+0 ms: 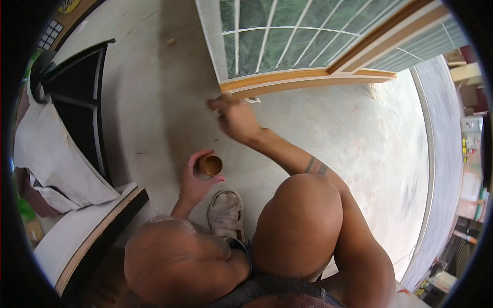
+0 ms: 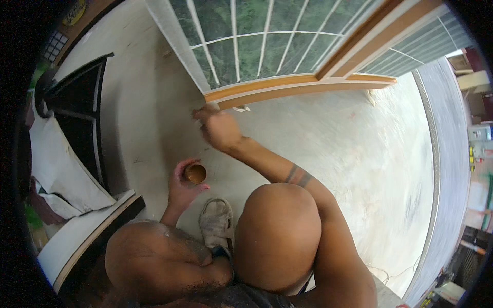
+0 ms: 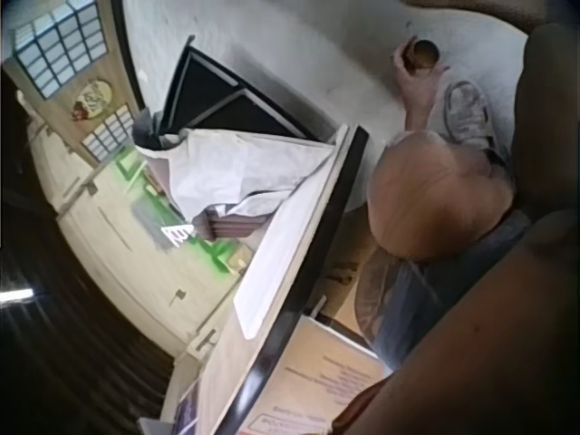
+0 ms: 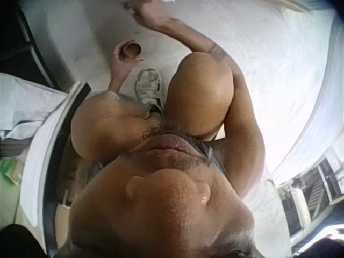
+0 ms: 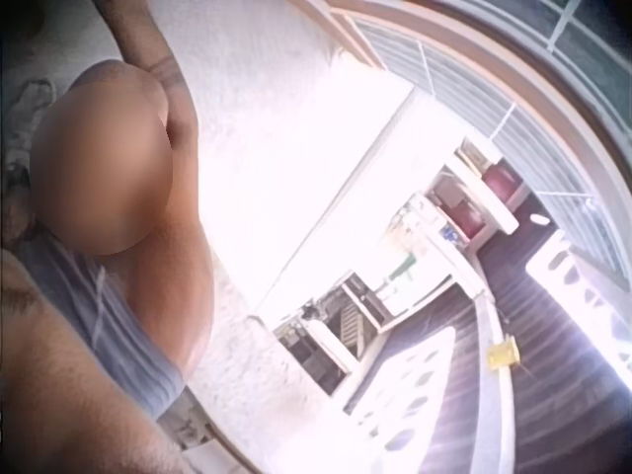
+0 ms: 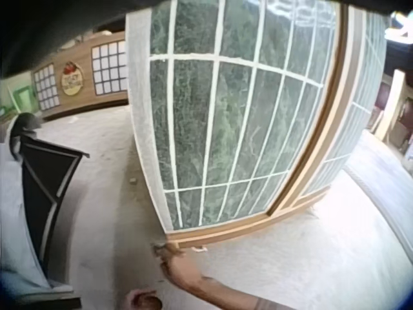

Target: Applying wood stain or finish to the frame of a tiled display case using a cloth.

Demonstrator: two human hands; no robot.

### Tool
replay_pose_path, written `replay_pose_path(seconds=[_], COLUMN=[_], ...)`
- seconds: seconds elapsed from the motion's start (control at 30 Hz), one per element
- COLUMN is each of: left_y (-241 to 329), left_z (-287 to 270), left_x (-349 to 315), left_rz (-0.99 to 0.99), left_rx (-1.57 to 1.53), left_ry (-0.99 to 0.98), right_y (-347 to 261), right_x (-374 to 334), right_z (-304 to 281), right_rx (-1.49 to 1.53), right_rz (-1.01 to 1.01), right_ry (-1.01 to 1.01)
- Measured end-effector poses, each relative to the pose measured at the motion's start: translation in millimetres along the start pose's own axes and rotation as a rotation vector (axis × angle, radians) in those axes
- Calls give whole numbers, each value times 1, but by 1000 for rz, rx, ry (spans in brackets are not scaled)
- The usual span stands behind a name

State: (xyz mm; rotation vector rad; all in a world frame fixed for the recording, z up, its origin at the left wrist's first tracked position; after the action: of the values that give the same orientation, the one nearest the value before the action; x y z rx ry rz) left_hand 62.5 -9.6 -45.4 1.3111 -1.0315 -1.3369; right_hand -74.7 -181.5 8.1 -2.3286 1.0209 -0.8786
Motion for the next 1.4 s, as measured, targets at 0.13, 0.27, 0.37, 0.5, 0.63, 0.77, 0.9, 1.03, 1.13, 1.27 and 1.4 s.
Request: replay_pose_path(seconds=[0.13, 0.27, 0.37, 0.5, 0.63, 0.77, 0.9, 1.03, 1.13, 1.27, 1.4], left_y=[20, 12, 5, 9, 18, 22, 30, 75, 139, 225, 270], left_z=[-9, -7, -3, 15, 41, 76, 110, 149, 199, 274, 338], left_x=[-15, -13, -9, 2, 15, 31, 54, 92, 117, 120, 91], left_rz=[-28, -43, -110, -6, 101, 109, 60, -9, -98, 28, -45], left_rx=[-76, -43, -87, -114, 28, 33, 25, 189, 217, 230, 222], left_ry=[40, 15, 40, 8, -87, -205, -342, -504, -622, -773, -873], right_y=[-49, -20, 16, 45, 65, 87, 111, 124, 119, 100, 53], right_x=[-1, -26, -59, -107, -159, -202, -223, -236, -261, -317, -386], right_z=[6, -2, -14, -47, -76, -100, -121, -175, -226, -249, -248], right_rx=[66, 153, 196, 137, 166, 269, 430, 474, 419, 508, 634], right_rz=[-129, -35, 51, 207, 430, 649, 839, 903, 1183, 1380, 1644], right_ry=[-145, -120, -108, -78, -39, 24, 20, 101, 116, 159, 192])
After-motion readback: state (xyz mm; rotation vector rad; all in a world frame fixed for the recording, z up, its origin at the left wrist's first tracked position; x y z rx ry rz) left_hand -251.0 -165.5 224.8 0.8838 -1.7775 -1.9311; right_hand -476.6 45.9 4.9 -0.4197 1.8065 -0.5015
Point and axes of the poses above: each hand's wrist, its own x-axis towards the middle knuckle, its own z-axis out of the palm, y = z × x, the point moved 5 cm from there along x, towards the middle knuckle, and after that the axes turned 4 degrees about -x, right-handed, at the moved point
